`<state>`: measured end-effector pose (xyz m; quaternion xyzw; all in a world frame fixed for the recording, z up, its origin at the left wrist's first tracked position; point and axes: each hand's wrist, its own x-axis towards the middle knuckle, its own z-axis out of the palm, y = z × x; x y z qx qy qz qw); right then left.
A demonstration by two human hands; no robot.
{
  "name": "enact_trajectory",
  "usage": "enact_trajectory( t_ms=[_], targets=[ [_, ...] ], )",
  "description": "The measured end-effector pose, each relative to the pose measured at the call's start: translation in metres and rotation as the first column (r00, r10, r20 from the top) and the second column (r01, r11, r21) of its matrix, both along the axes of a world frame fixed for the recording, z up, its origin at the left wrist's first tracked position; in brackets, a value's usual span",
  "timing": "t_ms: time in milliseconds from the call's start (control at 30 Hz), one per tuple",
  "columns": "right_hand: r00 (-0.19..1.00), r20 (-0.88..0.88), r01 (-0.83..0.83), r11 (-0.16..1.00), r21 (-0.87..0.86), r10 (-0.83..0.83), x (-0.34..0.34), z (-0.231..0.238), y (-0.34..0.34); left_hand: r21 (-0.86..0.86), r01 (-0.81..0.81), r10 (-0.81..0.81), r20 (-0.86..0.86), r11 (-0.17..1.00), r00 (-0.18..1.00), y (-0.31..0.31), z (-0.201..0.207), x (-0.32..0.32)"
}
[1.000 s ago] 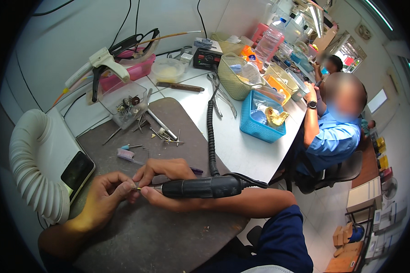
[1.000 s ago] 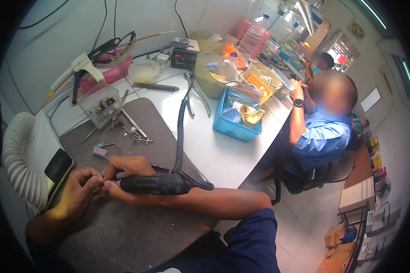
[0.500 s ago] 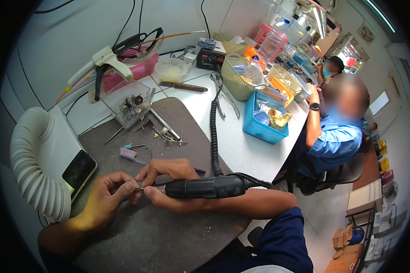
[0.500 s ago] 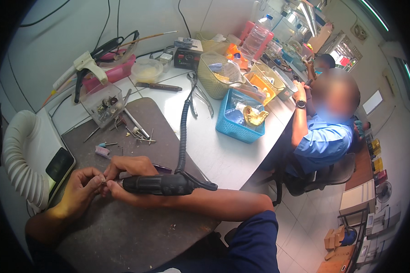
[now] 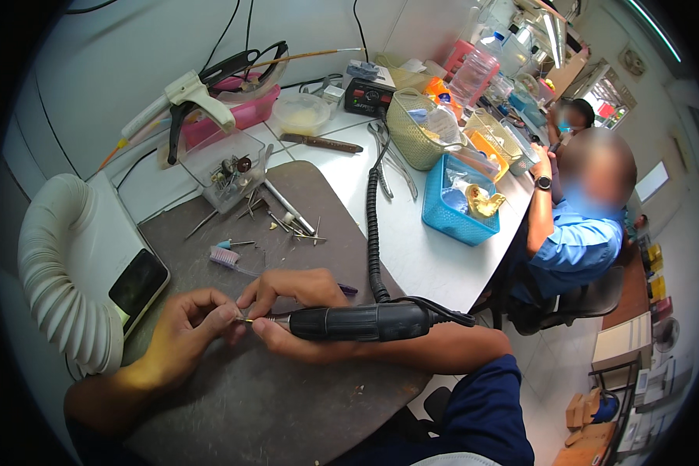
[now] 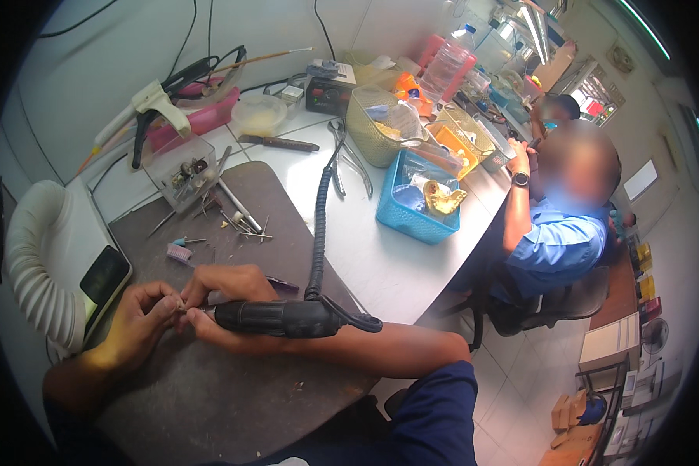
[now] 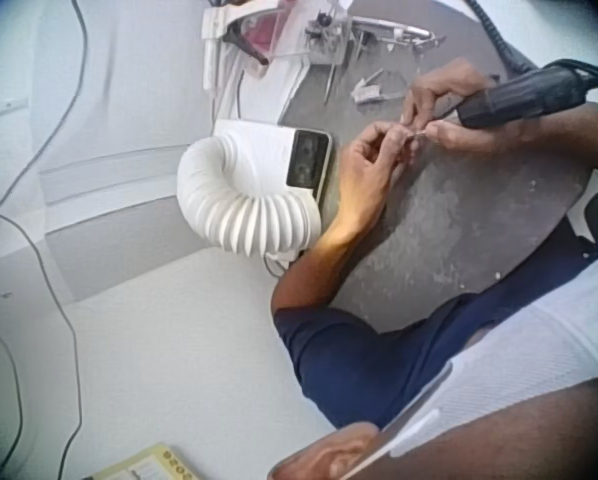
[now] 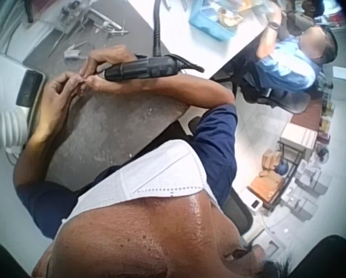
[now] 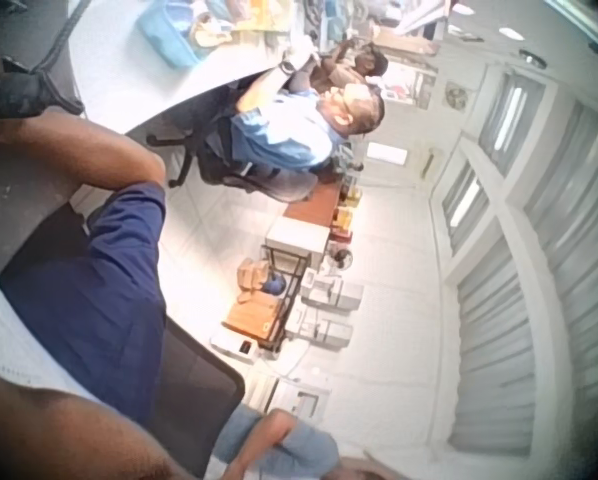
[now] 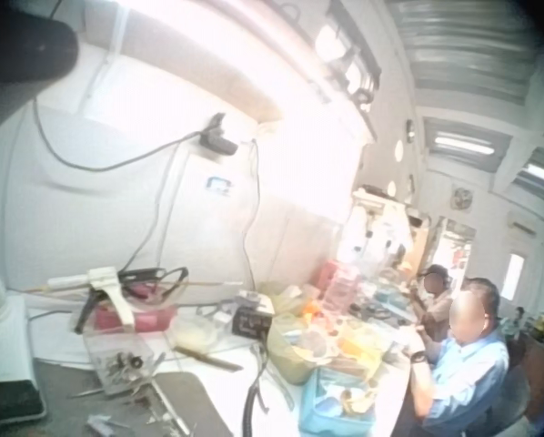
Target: The person uses a rotary handpiece to grind and shape a small, light-colored dental prosthesis. They frequently pause to inspect the object, switch between different rotary bits, and use a brush to clean debris from the workpiece.
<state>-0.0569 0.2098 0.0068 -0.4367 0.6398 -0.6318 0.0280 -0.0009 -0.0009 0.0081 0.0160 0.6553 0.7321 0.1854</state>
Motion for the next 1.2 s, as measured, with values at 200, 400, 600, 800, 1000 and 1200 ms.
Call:
enact_trajectory(
  t_ms=[200, 400, 600, 800, 1000, 1200],
  targets=[
    [0.999, -0.007, 0.04, 0.999, 0.012, -0.04, 0.001, 0.003, 0.001, -0.017, 0.016, -0.016, 0.008, 1.0, 1.0, 0.002, 0.006, 0.0],
    [0.998, -0.042, 0.042, 0.999, 0.003, -0.042, 0.001, 0.003, 0.0, -0.05, 0.047, -0.048, -0.02, 0.998, 0.999, -0.001, 0.005, -0.002],
    [0.999, -0.047, 0.016, 0.999, 0.048, -0.013, 0.0, 0.004, 0.002, -0.055, 0.046, -0.047, -0.022, 0.997, 0.999, -0.002, 0.007, 0.0],
    [1.0, -0.002, 0.027, 0.996, 0.082, -0.027, 0.002, 0.004, 0.003, -0.02, 0.052, -0.053, -0.049, 0.998, 0.997, 0.0, 0.004, 0.0],
    [0.99, 0.142, -0.014, 0.994, 0.112, -0.002, 0.001, 0.01, 0.009, -0.01, 0.035, -0.036, -0.059, 0.999, 0.998, 0.003, 0.004, 0.001],
    [0.978, 0.208, -0.02, 0.989, 0.144, -0.011, 0.0, 0.012, 0.005, 0.059, -0.007, 0.01, -0.047, 0.998, 0.999, 0.002, 0.006, 0.0]
  ],
)
